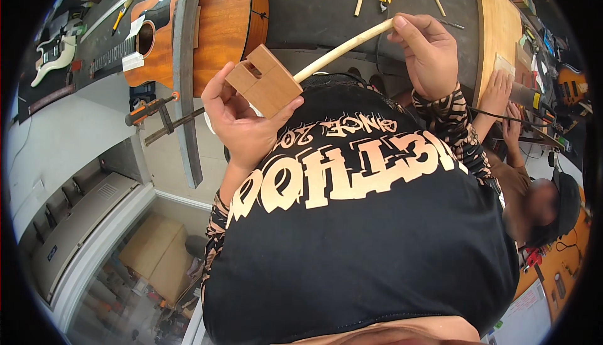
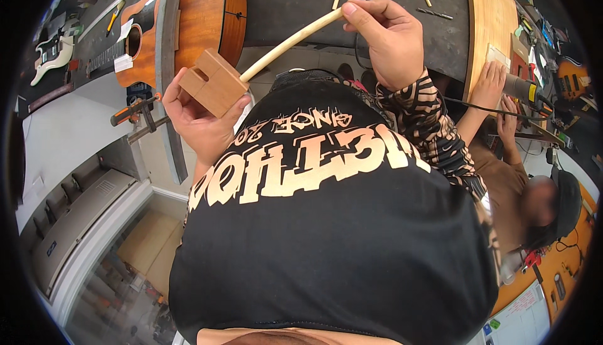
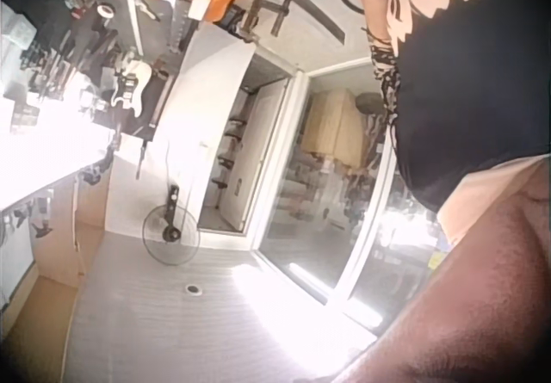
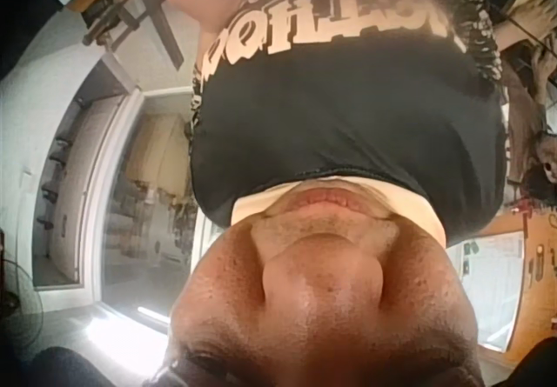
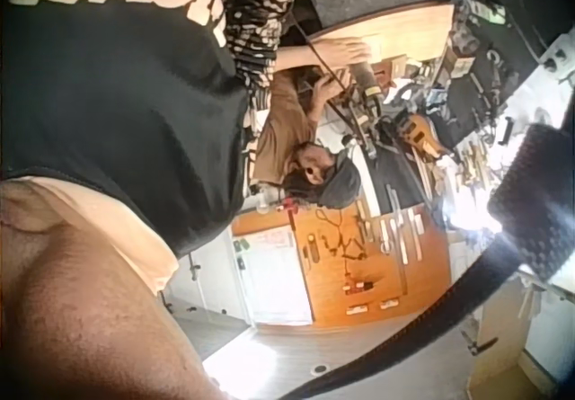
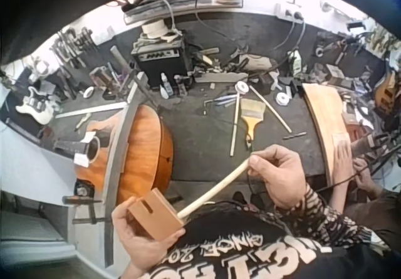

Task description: The person inserts a wooden handle into a wooden block, uses a small tool to tighten a screw, and holds the assembly up to a guitar on the bench.

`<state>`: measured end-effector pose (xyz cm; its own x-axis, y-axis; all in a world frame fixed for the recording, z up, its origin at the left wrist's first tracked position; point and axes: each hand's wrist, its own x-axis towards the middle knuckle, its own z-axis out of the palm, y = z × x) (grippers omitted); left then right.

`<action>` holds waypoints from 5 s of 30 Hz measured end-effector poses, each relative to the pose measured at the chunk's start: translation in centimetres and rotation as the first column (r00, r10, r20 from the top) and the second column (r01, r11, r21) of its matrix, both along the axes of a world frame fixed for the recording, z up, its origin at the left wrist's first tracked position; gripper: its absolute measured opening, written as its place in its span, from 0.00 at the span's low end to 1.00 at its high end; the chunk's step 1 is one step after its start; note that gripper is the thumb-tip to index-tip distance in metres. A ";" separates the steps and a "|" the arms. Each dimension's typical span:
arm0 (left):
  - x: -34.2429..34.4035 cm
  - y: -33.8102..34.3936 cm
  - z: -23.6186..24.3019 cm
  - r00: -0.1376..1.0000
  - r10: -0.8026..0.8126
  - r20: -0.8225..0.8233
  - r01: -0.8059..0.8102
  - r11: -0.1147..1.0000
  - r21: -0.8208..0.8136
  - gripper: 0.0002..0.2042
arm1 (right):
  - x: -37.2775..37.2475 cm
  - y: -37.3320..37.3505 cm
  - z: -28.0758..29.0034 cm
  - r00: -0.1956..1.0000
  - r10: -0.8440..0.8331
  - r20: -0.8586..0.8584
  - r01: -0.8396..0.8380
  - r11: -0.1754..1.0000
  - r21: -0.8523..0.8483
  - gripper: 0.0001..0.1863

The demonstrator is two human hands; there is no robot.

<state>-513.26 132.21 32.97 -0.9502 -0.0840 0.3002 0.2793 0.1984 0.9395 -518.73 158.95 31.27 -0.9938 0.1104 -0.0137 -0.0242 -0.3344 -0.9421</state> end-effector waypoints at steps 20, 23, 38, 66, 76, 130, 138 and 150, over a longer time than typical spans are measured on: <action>-0.8 -0.6 -0.7 0.999 0.018 -0.042 -0.020 0.999 -0.049 0.45 | -0.7 -0.4 -0.8 0.997 0.030 0.068 -0.027 0.999 -0.042 0.07; -0.9 -0.6 -0.8 0.999 0.012 -0.037 -0.014 0.999 -0.046 0.45 | -0.7 -0.4 -0.6 0.997 0.029 0.071 -0.025 0.998 -0.053 0.07; -1.8 0.3 0.0 0.996 -0.032 -0.088 0.024 0.996 -0.084 0.45 | -0.5 0.1 -0.6 0.995 -0.036 0.090 0.047 0.991 -0.123 0.09; -1.7 0.0 -0.5 0.994 0.008 -0.111 -0.019 0.994 -0.106 0.45 | -1.3 0.9 0.5 0.997 -0.033 0.066 0.035 0.999 -0.029 0.09; -1.7 -0.1 -0.3 0.996 -0.022 -0.085 0.015 0.997 -0.080 0.46 | -0.8 0.0 1.1 1.000 0.002 -0.001 -0.002 0.999 0.044 0.12; -7.9 -6.8 5.9 0.919 -0.008 -0.393 -0.015 0.998 -0.056 0.42 | -5.8 -3.4 7.6 0.845 0.255 -0.470 0.120 0.767 0.630 0.10; -7.7 -5.3 6.5 0.898 -0.053 -0.437 -0.007 0.991 -0.134 0.40 | -6.6 -1.8 6.5 0.863 0.269 -0.429 0.046 0.802 0.596 0.09; -7.4 -4.6 5.9 0.932 -0.061 -0.357 0.009 0.989 -0.144 0.39 | -5.1 1.6 5.3 0.909 0.290 -0.299 0.029 0.672 0.740 0.08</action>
